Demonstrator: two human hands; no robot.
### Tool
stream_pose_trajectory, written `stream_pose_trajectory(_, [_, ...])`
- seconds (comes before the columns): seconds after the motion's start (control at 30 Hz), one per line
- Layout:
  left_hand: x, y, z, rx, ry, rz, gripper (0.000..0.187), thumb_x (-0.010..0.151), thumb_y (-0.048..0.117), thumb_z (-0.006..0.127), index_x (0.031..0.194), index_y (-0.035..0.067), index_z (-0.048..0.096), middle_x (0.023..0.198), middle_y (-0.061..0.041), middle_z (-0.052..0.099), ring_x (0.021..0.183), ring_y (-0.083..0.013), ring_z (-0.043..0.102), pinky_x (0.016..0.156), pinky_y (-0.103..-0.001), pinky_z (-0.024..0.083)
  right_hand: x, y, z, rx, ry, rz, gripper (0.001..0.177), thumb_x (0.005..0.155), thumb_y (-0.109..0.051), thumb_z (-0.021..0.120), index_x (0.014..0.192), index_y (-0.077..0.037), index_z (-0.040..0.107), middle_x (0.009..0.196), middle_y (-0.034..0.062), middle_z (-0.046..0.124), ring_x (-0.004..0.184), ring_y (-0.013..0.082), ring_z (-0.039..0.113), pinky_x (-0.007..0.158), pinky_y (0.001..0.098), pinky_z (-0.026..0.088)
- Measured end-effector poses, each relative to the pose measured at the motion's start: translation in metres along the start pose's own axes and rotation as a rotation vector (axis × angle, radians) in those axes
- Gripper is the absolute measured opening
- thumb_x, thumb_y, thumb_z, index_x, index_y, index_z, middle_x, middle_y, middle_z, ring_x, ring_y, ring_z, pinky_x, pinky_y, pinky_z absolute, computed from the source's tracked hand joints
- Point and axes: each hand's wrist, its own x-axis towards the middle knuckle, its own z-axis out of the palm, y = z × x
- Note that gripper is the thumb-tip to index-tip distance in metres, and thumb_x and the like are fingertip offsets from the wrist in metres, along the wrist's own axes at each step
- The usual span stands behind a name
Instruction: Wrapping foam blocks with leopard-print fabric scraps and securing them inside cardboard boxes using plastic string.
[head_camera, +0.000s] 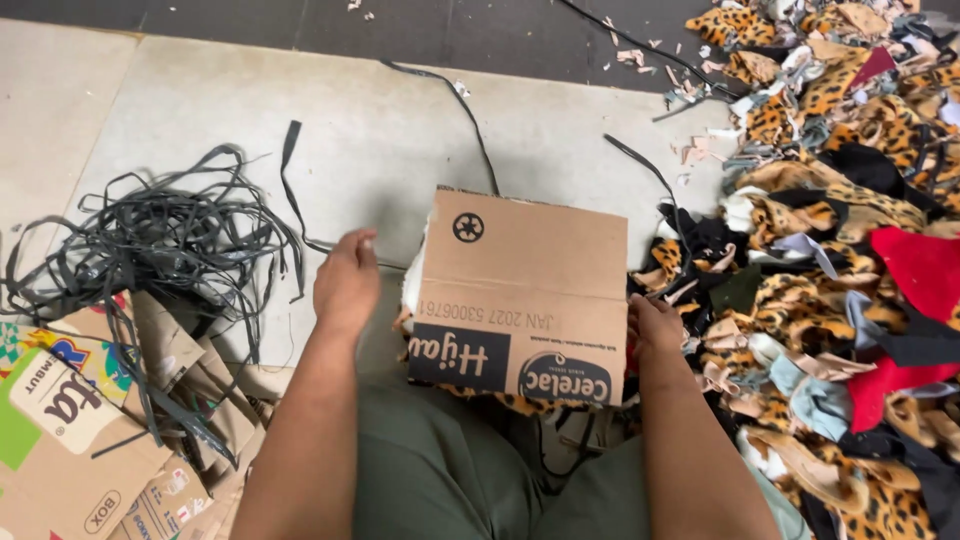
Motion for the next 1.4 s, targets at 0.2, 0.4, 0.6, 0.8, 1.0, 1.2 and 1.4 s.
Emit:
stream_pose_trajectory(0.2, [0.161,-0.185,0.148,-0.005,-0.013,-0.373,0.084,0.085,0.073,0.059,0.139,0.010,0.049,0.116,-0.023,0.069,0.104,-0.0414,0.071,0.079,-0.058,0.056,-0.036,-0.015,0.005,0.136,-0.017,0.044,0.058,0.086,-0.025,0.084,0.132,0.003,0.061,0.101,0.0242,0.067,0.084,0.0261,0.068,0.058,0.0490,0.055])
stream_pose_trajectory(0.4, [0.148,-0.141,0.145,-0.118,-0.045,-0.341,0.053,0.095,0.053,0.059,0.127,0.013,0.069,0.120,-0.014,0.071,0.114,-0.0332,0.068,0.095,-0.046,0.055,-0.110,-0.072,-0.010,-0.384,-0.407,-0.051,0.047,0.094,-0.007,0.069,0.128,0.023,0.060,0.111,0.0294,0.067,0.117,0.0299,0.067,0.089,0.0272,0.053])
stream_pose_trajectory(0.6, [0.076,-0.084,0.053,-1.291,-0.040,-0.483,0.016,0.103,0.027,0.044,0.097,0.017,0.055,0.104,-0.001,0.075,0.099,-0.0143,0.073,0.091,-0.030,0.055,-0.070,-0.040,-0.006,-0.530,-0.117,-0.091,0.062,0.096,-0.056,0.064,0.114,0.002,0.076,0.106,0.0265,0.073,0.104,0.0381,0.068,0.081,0.0502,0.053])
stream_pose_trajectory(0.8, [-0.040,-0.011,-0.051,-1.091,0.102,0.111,0.042,0.117,0.039,0.031,0.092,0.015,0.054,0.101,-0.008,0.075,0.101,-0.0142,0.073,0.100,-0.028,0.053,-0.155,-0.129,-0.034,0.347,-0.081,-0.439,0.035,0.116,-0.035,0.050,0.094,-0.010,0.061,0.071,0.0024,0.051,0.070,0.0231,0.073,0.070,0.0332,0.062])
stream_pose_trajectory(1.0, [-0.085,0.094,-0.033,-0.482,-0.124,0.617,0.029,0.104,0.011,0.045,0.106,0.012,0.074,0.103,-0.016,0.077,0.111,-0.0382,0.070,0.100,-0.052,0.052,-0.252,-0.158,0.007,-0.344,-0.253,-1.227,0.019,0.108,-0.016,0.058,0.099,-0.007,0.073,0.096,0.0127,0.075,0.098,0.0344,0.072,0.091,0.0431,0.054])
stream_pose_trajectory(1.2, [-0.091,0.131,0.027,0.102,-0.110,0.670,0.052,0.111,0.040,0.030,0.094,0.008,0.068,0.072,-0.011,0.071,0.076,-0.0292,0.074,0.082,-0.046,0.054,-0.286,-0.150,0.051,-0.407,-0.415,-1.258,0.026,0.106,-0.017,0.055,0.121,-0.019,0.075,0.127,0.0080,0.070,0.123,0.0322,0.066,0.105,0.0445,0.049])
stream_pose_trajectory(1.4, [-0.103,0.117,0.041,0.088,-0.010,0.859,0.025,0.100,0.026,0.051,0.095,0.011,0.071,0.093,-0.013,0.074,0.104,-0.0337,0.067,0.095,-0.051,0.042,-0.296,-0.139,0.064,-0.241,-0.728,-1.088,0.040,0.109,-0.015,0.046,0.146,-0.020,0.062,0.168,0.0216,0.022,0.146,0.0474,0.037,0.118,0.0607,0.031])
